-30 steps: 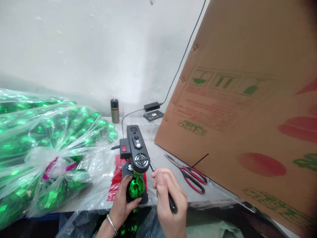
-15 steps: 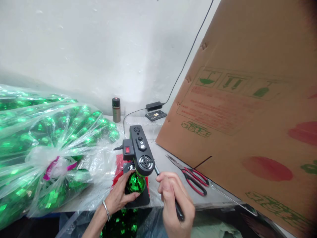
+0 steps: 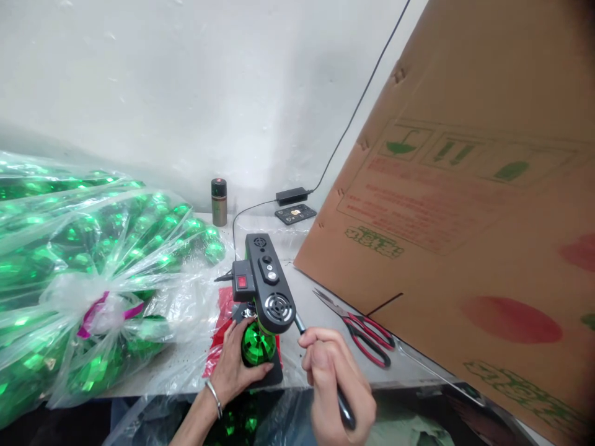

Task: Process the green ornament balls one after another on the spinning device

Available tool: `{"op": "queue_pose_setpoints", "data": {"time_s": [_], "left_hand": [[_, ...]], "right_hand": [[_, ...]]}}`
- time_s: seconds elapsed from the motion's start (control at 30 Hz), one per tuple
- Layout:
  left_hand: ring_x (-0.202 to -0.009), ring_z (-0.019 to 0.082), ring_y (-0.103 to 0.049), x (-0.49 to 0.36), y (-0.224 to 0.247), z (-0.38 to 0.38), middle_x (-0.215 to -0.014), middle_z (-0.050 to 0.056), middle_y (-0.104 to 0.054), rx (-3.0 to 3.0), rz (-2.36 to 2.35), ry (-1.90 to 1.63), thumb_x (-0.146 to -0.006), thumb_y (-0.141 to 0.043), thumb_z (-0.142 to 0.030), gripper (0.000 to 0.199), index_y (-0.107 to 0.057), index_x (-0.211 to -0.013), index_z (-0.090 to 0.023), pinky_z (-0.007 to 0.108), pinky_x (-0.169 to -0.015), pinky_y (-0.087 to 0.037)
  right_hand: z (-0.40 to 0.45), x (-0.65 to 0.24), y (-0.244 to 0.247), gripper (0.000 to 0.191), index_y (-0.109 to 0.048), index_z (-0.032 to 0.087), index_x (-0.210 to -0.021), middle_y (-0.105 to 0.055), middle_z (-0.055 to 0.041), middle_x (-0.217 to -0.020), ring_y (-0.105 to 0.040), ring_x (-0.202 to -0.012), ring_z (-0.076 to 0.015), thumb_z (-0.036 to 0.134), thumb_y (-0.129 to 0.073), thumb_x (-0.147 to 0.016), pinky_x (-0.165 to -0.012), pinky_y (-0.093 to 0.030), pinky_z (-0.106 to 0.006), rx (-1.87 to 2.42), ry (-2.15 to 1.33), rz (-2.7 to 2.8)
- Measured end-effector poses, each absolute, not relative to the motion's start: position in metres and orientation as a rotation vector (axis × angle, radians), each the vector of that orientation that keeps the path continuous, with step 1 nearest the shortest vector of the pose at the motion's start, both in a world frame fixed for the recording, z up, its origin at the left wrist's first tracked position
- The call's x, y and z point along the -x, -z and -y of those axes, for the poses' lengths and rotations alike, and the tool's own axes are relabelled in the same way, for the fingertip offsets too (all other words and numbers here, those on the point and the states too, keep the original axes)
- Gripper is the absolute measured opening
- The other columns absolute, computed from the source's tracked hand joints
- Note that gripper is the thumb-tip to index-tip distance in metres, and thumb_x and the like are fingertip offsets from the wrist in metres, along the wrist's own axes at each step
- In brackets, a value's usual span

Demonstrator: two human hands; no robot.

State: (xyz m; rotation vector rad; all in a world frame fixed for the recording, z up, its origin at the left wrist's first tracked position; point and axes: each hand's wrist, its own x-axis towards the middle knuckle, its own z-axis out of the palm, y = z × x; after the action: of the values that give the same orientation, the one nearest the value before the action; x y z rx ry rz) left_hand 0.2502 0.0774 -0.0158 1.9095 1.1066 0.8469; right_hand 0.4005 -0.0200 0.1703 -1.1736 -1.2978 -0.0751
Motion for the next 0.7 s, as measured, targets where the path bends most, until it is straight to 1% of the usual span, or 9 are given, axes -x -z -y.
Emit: {"op": "queue_pose_setpoints", "data": {"time_s": [0.13,0.27,0.43,0.53,0.7], "left_hand": [[-0.142,0.047,-0.076,-0.253,0.009,-0.079,-0.146,0.014,-0.082,-1.921,-1.081,-0.881,-0.066,-0.101,-0.031,0.09,-0.07,-0.151,-0.023,0.078,-0.131,-0.054],[-0.136,0.047,-0.079,-0.256,0.007,-0.08,-0.141,0.013,-0.084,-1.93,-1.062,-0.922,-0.064,-0.1,-0.033,0.087,-0.072,-0.146,-0.025,0.079,-0.129,-0.056],[-0.136,0.047,-0.08,-0.26,0.011,-0.078,-0.139,0.015,-0.085,-1.932,-1.058,-0.974,-0.065,-0.098,-0.032,0.084,-0.072,-0.145,-0.023,0.08,-0.131,-0.053],[-0.135,0.047,-0.08,-0.261,0.013,-0.078,-0.139,0.014,-0.085,-1.936,-1.072,-0.974,-0.064,-0.097,-0.03,0.086,-0.071,-0.146,-0.023,0.08,-0.129,-0.054],[-0.132,0.047,-0.081,-0.261,0.012,-0.078,-0.137,0.015,-0.085,-1.969,-1.071,-0.993,-0.064,-0.095,-0.031,0.084,-0.072,-0.144,-0.021,0.08,-0.127,-0.056]], "right_hand": [[0.019,-0.398,-0.165,0.036,-0.063,0.025,-0.085,-0.06,0.0003,-0.072,-0.073,-0.077,-0.0199,0.007,-0.054,-0.115,-0.062,-0.048,-0.03,1.167,0.137,1.274],[0.016,-0.392,-0.159,0.039,-0.061,0.025,-0.082,-0.06,0.0009,-0.07,-0.073,-0.077,-0.02,0.011,-0.053,-0.118,-0.067,-0.051,-0.031,1.155,0.162,1.215],[0.013,-0.388,-0.158,0.041,-0.061,0.025,-0.081,-0.06,0.0011,-0.068,-0.072,-0.073,-0.0203,0.015,-0.052,-0.12,-0.066,-0.052,-0.032,1.118,0.208,1.178],[0.011,-0.388,-0.158,0.042,-0.062,0.025,-0.08,-0.06,0.0011,-0.068,-0.071,-0.07,-0.0207,0.016,-0.052,-0.12,-0.065,-0.051,-0.033,1.11,0.218,1.166],[0.01,-0.387,-0.153,0.039,-0.063,0.025,-0.083,-0.063,0.001,-0.071,-0.072,-0.073,-0.0196,0.015,-0.053,-0.119,-0.066,-0.05,-0.032,1.104,0.198,1.146]]}}
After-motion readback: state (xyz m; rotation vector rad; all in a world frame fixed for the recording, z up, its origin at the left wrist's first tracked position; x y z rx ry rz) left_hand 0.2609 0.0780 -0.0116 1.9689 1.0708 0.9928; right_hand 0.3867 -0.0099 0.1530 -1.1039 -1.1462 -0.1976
